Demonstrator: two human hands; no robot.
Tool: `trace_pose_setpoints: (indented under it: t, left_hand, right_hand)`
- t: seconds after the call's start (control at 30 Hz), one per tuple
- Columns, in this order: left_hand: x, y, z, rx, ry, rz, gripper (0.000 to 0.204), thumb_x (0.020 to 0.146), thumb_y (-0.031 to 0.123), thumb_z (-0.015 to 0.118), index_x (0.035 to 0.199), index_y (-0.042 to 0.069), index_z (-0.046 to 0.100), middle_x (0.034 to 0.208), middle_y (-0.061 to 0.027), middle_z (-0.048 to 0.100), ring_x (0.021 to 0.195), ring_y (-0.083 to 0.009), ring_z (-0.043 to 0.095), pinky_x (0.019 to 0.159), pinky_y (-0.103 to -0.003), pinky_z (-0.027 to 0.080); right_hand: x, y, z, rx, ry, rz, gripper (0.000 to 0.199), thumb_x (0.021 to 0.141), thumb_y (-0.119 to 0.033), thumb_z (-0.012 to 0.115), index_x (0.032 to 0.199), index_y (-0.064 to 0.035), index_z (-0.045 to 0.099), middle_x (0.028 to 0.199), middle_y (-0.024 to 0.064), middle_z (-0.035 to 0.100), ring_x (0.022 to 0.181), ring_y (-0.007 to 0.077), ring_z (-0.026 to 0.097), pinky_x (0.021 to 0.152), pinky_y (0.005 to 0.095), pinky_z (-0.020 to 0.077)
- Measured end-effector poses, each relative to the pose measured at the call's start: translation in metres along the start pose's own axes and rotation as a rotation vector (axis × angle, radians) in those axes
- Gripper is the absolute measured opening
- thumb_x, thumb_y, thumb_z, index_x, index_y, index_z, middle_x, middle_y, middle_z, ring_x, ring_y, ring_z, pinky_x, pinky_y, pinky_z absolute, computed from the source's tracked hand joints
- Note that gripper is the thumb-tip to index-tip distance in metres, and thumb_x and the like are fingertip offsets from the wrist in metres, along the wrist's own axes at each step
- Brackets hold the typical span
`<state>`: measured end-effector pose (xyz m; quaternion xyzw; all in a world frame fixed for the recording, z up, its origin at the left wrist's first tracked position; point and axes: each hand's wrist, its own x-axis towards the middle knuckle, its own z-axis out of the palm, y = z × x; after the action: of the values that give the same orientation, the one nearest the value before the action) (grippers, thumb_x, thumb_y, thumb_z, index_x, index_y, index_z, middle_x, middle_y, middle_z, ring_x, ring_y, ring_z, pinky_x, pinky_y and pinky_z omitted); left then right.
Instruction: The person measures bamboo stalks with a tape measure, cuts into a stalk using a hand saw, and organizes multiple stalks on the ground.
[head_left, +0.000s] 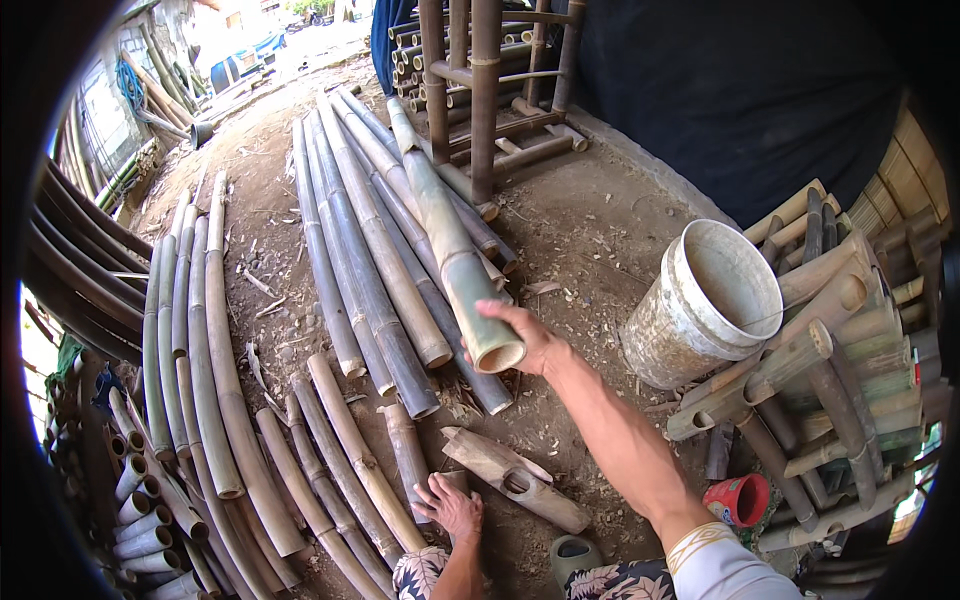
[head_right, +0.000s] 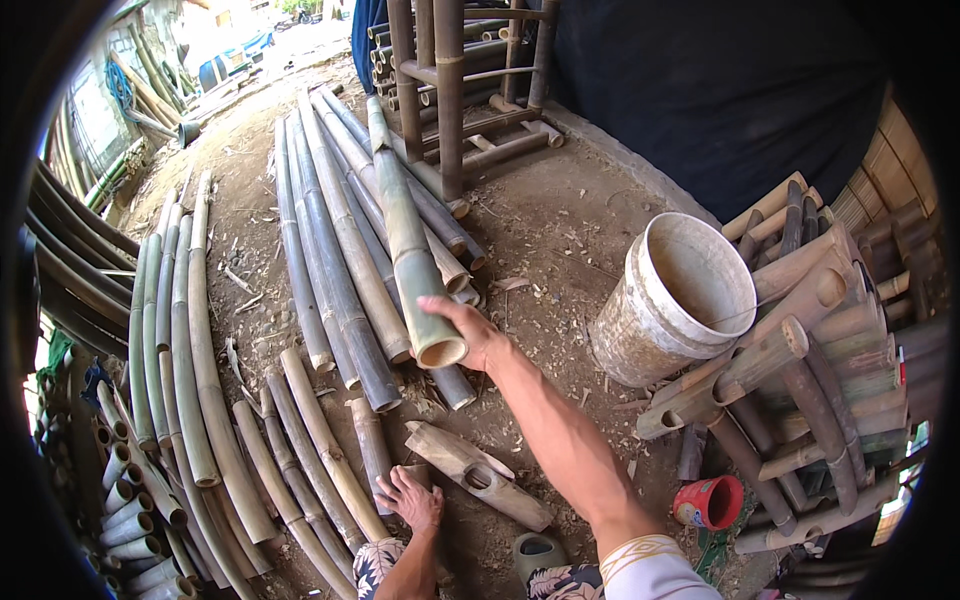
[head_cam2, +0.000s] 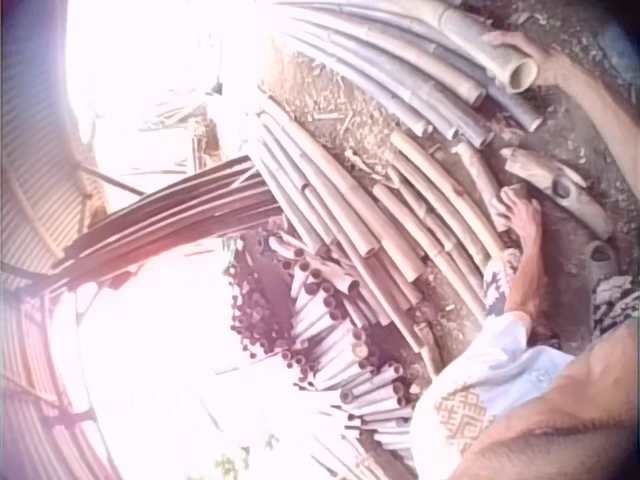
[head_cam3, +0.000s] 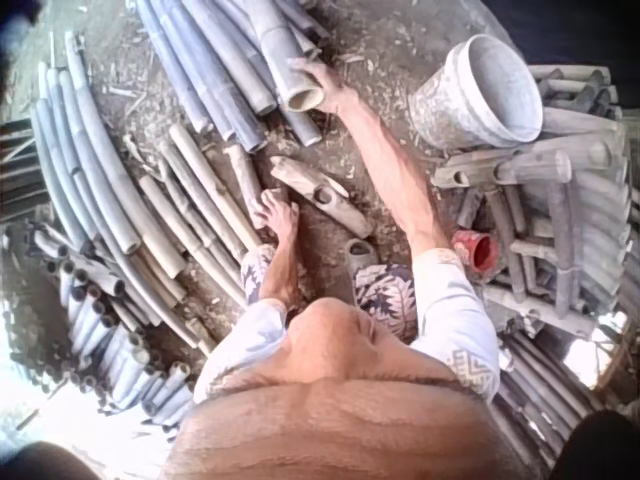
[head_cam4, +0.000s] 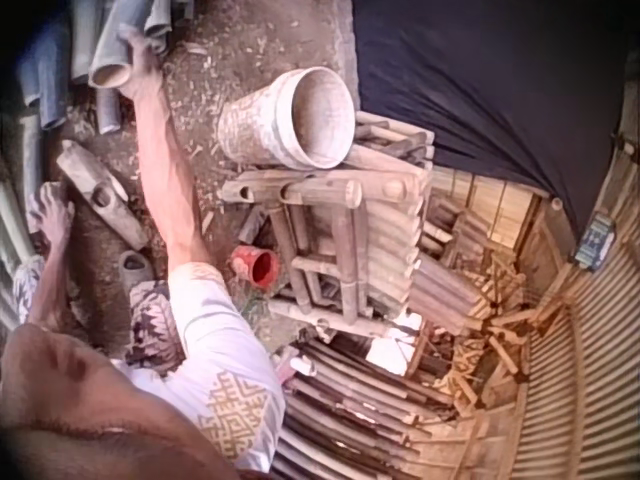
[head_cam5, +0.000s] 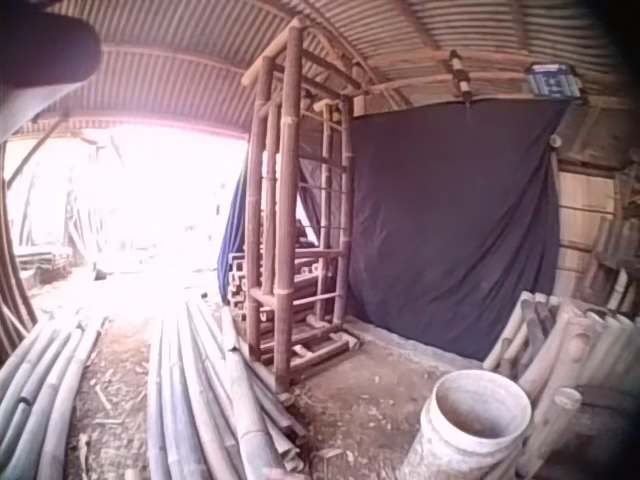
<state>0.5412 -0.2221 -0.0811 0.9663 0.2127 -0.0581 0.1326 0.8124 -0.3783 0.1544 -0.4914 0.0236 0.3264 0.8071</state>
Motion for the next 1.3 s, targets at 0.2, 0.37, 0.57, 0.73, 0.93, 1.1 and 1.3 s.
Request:
trace_pose_setpoints:
  t: [0.2, 0.37, 0.57, 0.73, 0.93, 1.1, 1.3]
  left_hand:
    - [0.002, -0.001, -0.010, -0.016, -0.061, -0.029, 0.102, 0.070, 0.042, 0.077, 0.150, 0.000, 0.028, 0.154, -0.0115, 0.029, 0.150, -0.0418, 0.005, 0.119, -0.063, -0.002]
    - [0.001, -0.002, -0.007, -0.021, -0.027, -0.034, 0.102, 0.069, 0.041, 0.077, 0.149, 0.001, 0.031, 0.154, -0.0112, 0.030, 0.150, -0.0417, 0.005, 0.118, -0.065, -0.003]
    - [-0.004, -0.005, 0.002, -0.042, 0.000, 0.004, 0.099, 0.071, 0.042, 0.075, 0.150, 0.002, 0.031, 0.156, -0.0116, 0.029, 0.150, -0.0423, 0.006, 0.118, -0.065, -0.004]
    - [-0.010, 0.016, -0.014, -0.193, -0.036, 0.018, 0.090, 0.077, 0.052, 0.069, 0.144, -0.001, 0.040, 0.153, -0.0172, 0.033, 0.148, -0.0442, 0.011, 0.116, -0.067, 0.005]
    - [0.065, 0.093, -0.108, -1.675, -0.658, -0.240, 0.103, 0.086, 0.076, 0.050, 0.151, -0.003, 0.033, 0.152, -0.0232, 0.039, 0.140, -0.0379, 0.038, 0.110, -0.048, 0.035]
    - [0.098, 0.187, -0.205, -2.284, -1.096, -0.065, 0.108, 0.085, 0.084, 0.041, 0.144, -0.006, 0.035, 0.143, -0.0246, 0.042, 0.125, -0.0379, 0.047, 0.106, -0.049, 0.038]
    - [0.092, 0.221, -0.191, -2.273, -1.180, 0.349, 0.076, 0.088, 0.063, 0.052, 0.130, 0.000, 0.055, 0.125, -0.0200, 0.061, 0.109, -0.0315, 0.056, 0.096, -0.046, 0.044]
  right_hand:
    - [0.009, -0.057, 0.062, 0.536, -0.357, -0.192, 0.075, 0.086, -0.055, 0.066, 0.128, 0.0045, 0.050, 0.100, 0.0212, 0.063, 0.086, 0.0298, 0.069, 0.069, 0.0431, 0.0625]
    - [-0.021, -0.077, 0.116, 0.563, -0.256, -0.105, 0.073, 0.091, -0.057, 0.058, 0.128, 0.0055, 0.051, 0.097, 0.0221, 0.066, 0.077, 0.0311, 0.071, 0.063, 0.0432, 0.0636]
    - [-0.180, -0.044, 0.120, 0.103, -0.227, 0.019, 0.073, 0.092, -0.057, 0.052, 0.133, 0.0034, 0.046, 0.104, 0.0242, 0.065, 0.085, 0.0330, 0.070, 0.068, 0.0478, 0.0590]
    - [-0.371, -0.065, 0.137, -0.512, 0.135, 0.176, 0.074, 0.084, -0.036, 0.070, 0.139, 0.0051, 0.041, 0.114, 0.0183, 0.062, 0.100, 0.0280, 0.065, 0.086, 0.0404, 0.0552]
    - [-0.539, -0.053, 0.211, -0.995, 0.281, 0.491, 0.107, 0.074, -0.045, 0.086, 0.149, 0.0024, 0.026, 0.132, 0.0162, 0.056, 0.119, 0.0217, 0.056, 0.100, 0.0362, 0.0464]
    - [-0.687, -0.011, 0.252, -0.921, 0.347, 0.428, 0.097, 0.070, -0.027, 0.092, 0.143, 0.0041, 0.036, 0.125, 0.0131, 0.061, 0.113, 0.0191, 0.059, 0.096, 0.0331, 0.0494]
    - [-0.791, 0.030, 0.386, -0.924, 0.778, 0.726, 0.084, 0.070, -0.044, 0.090, 0.134, -0.0023, 0.055, 0.120, 0.0160, 0.066, 0.112, 0.0251, 0.064, 0.095, 0.0363, 0.0517]
